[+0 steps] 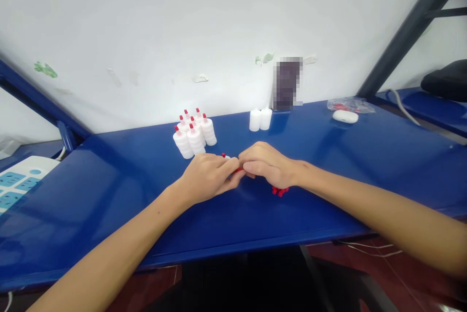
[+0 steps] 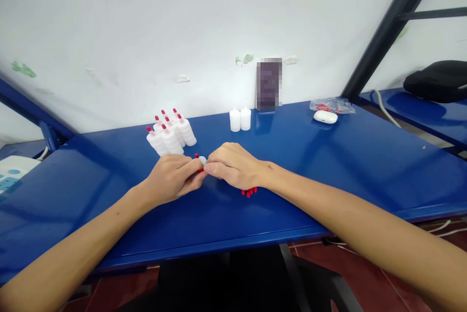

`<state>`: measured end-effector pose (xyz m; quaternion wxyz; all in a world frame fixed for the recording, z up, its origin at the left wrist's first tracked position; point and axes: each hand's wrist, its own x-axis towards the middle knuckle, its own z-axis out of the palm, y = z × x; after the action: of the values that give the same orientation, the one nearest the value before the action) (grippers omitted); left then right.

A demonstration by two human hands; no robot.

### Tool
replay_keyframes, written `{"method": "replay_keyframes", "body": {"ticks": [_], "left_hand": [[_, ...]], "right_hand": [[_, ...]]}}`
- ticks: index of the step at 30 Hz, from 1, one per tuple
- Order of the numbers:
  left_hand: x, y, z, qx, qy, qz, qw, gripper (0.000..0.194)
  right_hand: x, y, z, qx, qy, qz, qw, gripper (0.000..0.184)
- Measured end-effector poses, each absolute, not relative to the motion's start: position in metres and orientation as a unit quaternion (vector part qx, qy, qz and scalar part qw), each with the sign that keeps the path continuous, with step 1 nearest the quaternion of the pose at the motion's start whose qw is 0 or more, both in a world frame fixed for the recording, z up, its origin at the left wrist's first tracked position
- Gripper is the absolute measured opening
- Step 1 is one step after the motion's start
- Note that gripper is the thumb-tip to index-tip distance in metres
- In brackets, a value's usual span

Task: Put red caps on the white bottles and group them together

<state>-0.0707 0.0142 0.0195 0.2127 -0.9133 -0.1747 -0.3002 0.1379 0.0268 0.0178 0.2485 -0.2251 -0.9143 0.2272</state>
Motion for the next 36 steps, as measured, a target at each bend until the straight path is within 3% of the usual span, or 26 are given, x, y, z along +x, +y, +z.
{"method": "replay_keyframes", "body": {"ticks": [6, 14, 26, 31, 36], "left_hand": [[-0.069, 0.013, 0.013, -0.921, -0.172, -0.286, 0.201, 0.036], [-0.067, 0.015, 0.009, -0.920, -0.186, -0.276, 0.205, 0.029], [-0.072, 0.020, 0.007, -0.926, -0.227, -0.299, 0.034, 0.020], [-0.085, 0.030, 0.017, -0.865, -0.369, -0.326, -0.099, 0.032], [-0.089, 0.035, 0.023, -0.841, -0.438, -0.267, -0.173, 0.041]], "right_hand": [[0.133, 0.017, 0.022, -0.274, -0.923, 0.168, 0.214, 0.043], [0.130, 0.014, 0.023, -0.307, -0.910, 0.160, 0.227, 0.014], [0.133, 0.021, 0.021, -0.283, -0.907, 0.161, 0.268, 0.024], [0.144, 0.033, 0.017, -0.347, -0.868, 0.166, 0.314, 0.036], [0.147, 0.035, 0.017, -0.342, -0.871, 0.152, 0.319, 0.037]]}}
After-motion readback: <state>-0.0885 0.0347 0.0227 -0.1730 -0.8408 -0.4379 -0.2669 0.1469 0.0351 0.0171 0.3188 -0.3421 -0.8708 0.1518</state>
